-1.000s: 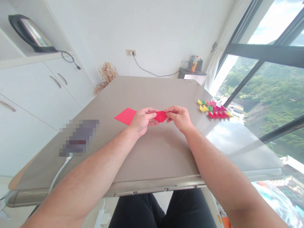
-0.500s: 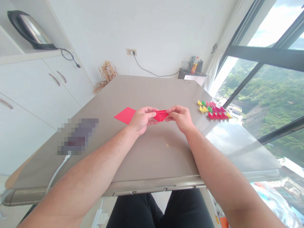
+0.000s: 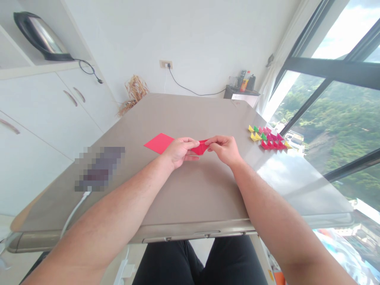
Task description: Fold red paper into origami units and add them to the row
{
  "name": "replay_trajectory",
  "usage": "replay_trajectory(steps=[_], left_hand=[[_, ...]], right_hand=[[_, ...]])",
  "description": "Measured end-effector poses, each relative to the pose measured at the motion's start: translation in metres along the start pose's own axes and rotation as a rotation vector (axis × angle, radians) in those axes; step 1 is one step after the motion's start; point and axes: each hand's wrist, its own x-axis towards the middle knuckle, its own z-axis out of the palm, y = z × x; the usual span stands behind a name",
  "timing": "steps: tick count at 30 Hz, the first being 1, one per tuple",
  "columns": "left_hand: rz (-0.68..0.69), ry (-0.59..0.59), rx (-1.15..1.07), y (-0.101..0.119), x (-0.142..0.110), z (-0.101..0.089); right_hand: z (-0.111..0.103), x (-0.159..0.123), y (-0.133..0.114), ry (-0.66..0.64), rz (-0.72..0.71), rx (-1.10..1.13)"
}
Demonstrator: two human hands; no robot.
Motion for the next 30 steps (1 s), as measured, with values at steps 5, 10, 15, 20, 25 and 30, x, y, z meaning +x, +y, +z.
replay_trajectory(steps=[5,10,15,20,25,30], left_hand=[[0.165,0.026,0.052,-0.0015,-0.0005,0.0037],[0.275,0.039,0.116,-0.0023,-0.0026,0.0079],[0.288,0.017,0.143,-0.0023,-0.0040,0.0085],[0.282,0.024,0.159,-0.0009,-0.0052,0.0079],[0.275,0.023,0.143,0.0001,-0.0059,0.0082],[0.282,0.029,0.131,0.0004,-0.0058,0.0084]], right_hand=[[0.0002,0.0000,-0.0092,0.020,0.032,0.183],[0.0024,0.0007,-0.0096,-0.005,0.103,0.133],[0.0027,0.0006,-0.0067,-0.040,0.146,0.033],[0.0018,-0.0006,-0.0091,-0.046,0.129,-0.013],[-0.0001,-0.0002,-0.0094,-0.025,0.112,-0.075],[-0.0005,0.0012,-0.0066,-0.013,0.100,-0.048]])
